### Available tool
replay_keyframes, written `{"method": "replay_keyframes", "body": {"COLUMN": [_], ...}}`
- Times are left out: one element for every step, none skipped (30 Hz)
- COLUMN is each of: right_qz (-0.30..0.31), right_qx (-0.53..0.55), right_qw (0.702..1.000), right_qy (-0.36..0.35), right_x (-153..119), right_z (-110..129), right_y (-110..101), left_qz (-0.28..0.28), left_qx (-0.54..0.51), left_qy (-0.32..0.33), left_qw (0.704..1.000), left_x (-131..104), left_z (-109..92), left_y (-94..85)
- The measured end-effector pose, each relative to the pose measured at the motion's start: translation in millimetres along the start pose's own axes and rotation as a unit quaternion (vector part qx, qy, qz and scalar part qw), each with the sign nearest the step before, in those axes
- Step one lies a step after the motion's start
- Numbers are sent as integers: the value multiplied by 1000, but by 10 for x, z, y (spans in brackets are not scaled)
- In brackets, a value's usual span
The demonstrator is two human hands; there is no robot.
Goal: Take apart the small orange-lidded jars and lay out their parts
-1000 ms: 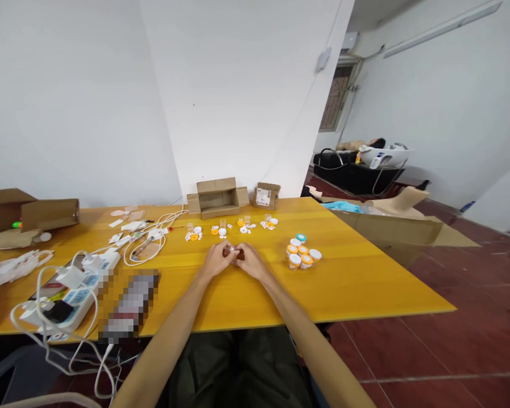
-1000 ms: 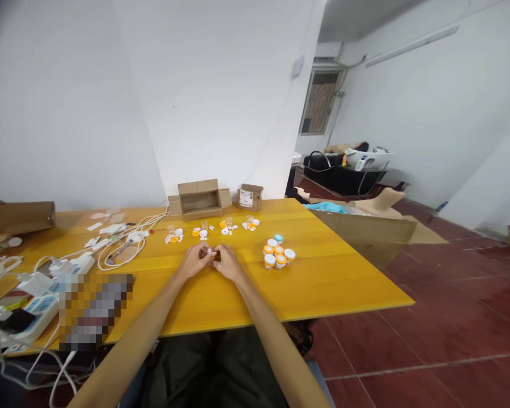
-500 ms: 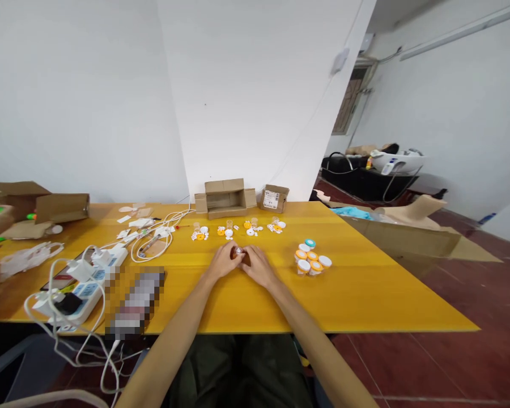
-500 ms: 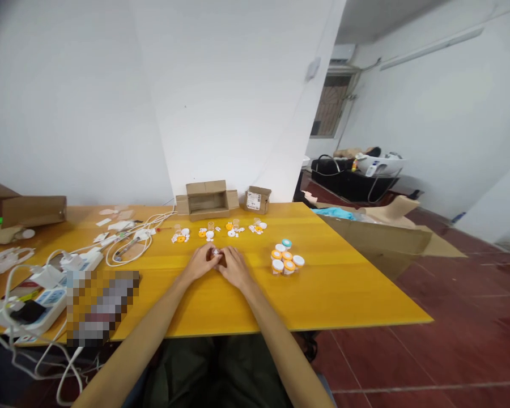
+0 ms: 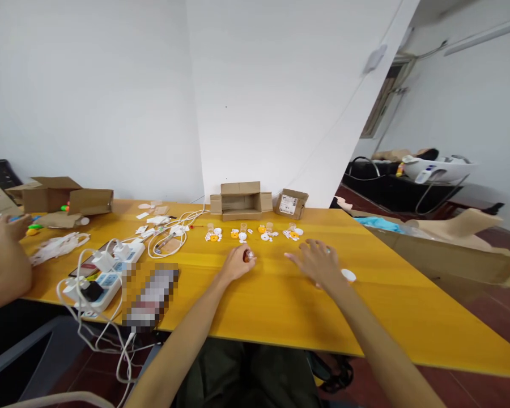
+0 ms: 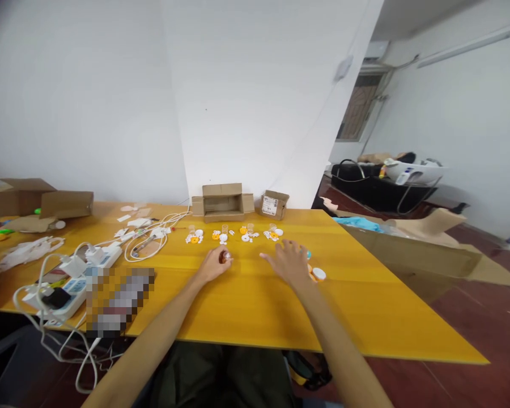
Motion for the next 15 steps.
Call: {"method": "replay_keyframes", "body": {"right_qz": [19, 53, 97, 115, 127, 153, 171, 181, 182, 175, 169, 164, 159, 154, 145], "right_qx": [7, 19, 31, 35, 38, 44, 45, 42, 33, 18, 1, -16, -28, -38, -45], "right_qw": [999, 996, 990, 986, 983, 977, 973, 972, 976, 981, 984, 986, 987, 987, 988], "right_qy": [33, 67, 99, 114, 125, 141, 147, 141, 118, 84, 53, 25, 1, -16, -27], "right_x": [39, 71, 93, 107, 115, 111, 103, 94, 88, 82, 70, 55, 38, 20, 2], "right_z": [-149, -293, -425, -524, -604, -675, -723, -749, -747, -727, -708, -689, -673, -663, -656], "right_y": [5, 35, 86, 113, 143, 200, 253, 304, 345, 379, 415, 452, 486, 518, 542], "left_qz": [-2, -4, -5, -6, -4, -2, 1, 4, 5, 6, 7, 7, 7, 6, 6], "left_qx": [-1, -2, -2, -4, -5, -8, -10, -13, -14, -15, -17, -18, -19, -20, -19], "left_qy": [-1, -3, -5, -7, -8, -8, -7, -4, -1, 1, 3, 5, 6, 7, 7], "left_qw": [1000, 1000, 1000, 1000, 1000, 1000, 1000, 1000, 1000, 1000, 1000, 1000, 1000, 1000, 1000], "left_x": [1, 3, 5, 8, 10, 12, 13, 13, 13, 11, 10, 8, 6, 5, 3], "left_z": [11, 24, 38, 50, 60, 65, 65, 60, 51, 41, 31, 22, 14, 8, 3], "left_y": [1, 3, 5, 9, 15, 21, 26, 30, 32, 31, 31, 29, 28, 26, 24]}}
Point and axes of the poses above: each hand's wrist, its own x-axis towards the middle knuckle, its own y-axis out of the palm, z = x × y, the point moved 6 cm from there along x, towards the middle knuckle, and after that the axes turned 11 degrees about z, right-handed, at the moved point
